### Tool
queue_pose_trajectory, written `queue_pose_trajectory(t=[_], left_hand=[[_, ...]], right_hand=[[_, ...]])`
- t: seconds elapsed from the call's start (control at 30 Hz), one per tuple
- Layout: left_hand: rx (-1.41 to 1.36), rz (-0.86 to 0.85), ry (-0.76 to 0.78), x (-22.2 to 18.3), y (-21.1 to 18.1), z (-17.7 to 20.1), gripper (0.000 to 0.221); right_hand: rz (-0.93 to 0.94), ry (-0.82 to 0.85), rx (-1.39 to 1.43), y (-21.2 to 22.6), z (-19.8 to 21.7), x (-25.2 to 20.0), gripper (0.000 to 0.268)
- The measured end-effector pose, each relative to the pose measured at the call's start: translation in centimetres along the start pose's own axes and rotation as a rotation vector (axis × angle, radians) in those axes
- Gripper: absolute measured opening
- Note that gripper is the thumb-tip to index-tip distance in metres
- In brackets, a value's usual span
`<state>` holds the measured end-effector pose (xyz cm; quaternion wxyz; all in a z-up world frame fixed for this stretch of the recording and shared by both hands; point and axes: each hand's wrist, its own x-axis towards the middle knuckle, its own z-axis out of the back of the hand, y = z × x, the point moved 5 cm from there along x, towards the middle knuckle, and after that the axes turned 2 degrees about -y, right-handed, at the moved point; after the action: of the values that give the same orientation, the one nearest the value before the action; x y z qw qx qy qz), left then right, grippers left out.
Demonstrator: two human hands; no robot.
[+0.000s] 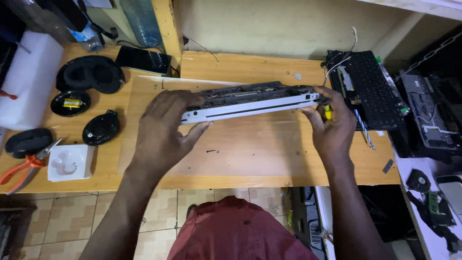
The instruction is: Unscrewing internal components of a laptop and flipping it over to open the lid.
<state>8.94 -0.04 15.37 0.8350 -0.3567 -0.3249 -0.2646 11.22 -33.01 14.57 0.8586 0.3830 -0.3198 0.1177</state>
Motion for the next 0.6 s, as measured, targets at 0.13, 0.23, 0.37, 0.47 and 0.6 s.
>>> queue_pose_trajectory(t=[0.13,0.23,0.37,0.47,0.6], left_hand=[[0.332,-0.038,-0.010,1.1,-2.9,-2.6,0.052],[0.301,-0.097,0.001,2.3,-4.9,-5.8,0.038],[0.295,-0.164,0.000,3.1,-5.6,-11.1,0.030],[0.327,-0.240,-0.014,3.4,-5.8,-12.1,0.026],[0.316,-0.250,0.002,3.3,-6.3,-12.0,0.024]], right_hand=[[-0.024,-0.040,0.046,-0.3,-0.5,-0.9,0.042],[-0.025,-0.036,0.063,0.0,-0.6,-1.2,0.043],[-0.077,-0.057,0.035,-0.5,-0.8,-1.9,0.046],[-0.092,-0.075,0.053,-0.6,-0.5,-2.0,0.046],[-0.074,-0.099,0.059,0.2,-0.3,-2.2,0.048]])
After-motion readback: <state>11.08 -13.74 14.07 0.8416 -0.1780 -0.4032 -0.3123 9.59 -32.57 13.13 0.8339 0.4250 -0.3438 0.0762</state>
